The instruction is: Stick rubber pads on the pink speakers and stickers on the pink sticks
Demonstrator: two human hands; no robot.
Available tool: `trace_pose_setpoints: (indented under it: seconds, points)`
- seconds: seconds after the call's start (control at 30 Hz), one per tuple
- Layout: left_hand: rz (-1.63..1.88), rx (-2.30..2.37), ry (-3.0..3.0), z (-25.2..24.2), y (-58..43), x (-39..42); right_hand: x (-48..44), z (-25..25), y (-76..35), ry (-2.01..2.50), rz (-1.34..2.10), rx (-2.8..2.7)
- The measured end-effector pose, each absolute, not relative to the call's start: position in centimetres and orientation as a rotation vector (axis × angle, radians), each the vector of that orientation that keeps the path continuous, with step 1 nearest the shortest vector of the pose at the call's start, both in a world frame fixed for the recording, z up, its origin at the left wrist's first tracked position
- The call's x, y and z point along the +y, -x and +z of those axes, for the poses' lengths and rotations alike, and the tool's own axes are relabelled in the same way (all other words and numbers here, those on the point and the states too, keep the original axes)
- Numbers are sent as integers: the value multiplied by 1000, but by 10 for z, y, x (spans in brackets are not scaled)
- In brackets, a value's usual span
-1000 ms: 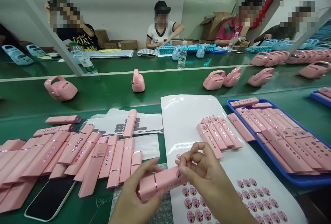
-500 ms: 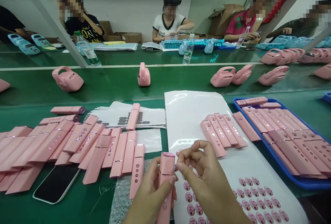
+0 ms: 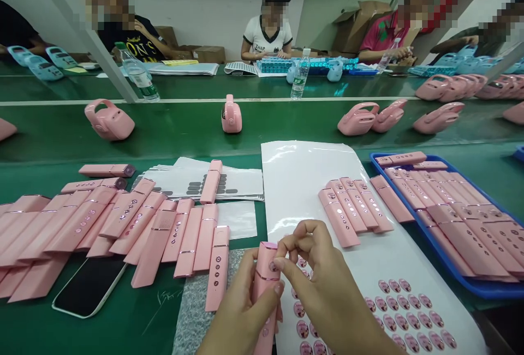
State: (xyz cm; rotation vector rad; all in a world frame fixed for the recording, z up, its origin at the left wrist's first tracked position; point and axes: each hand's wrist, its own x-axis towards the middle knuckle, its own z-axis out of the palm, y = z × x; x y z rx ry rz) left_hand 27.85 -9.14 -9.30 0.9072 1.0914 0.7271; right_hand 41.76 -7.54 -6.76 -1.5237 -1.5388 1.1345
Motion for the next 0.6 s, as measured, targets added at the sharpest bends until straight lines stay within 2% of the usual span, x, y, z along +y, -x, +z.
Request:
trace_pose_setpoints:
  seconds: [0.6]
  points:
    - [761, 1049, -856, -91, -282, -94, -83, -76, -411, 1545, 1023, -1461]
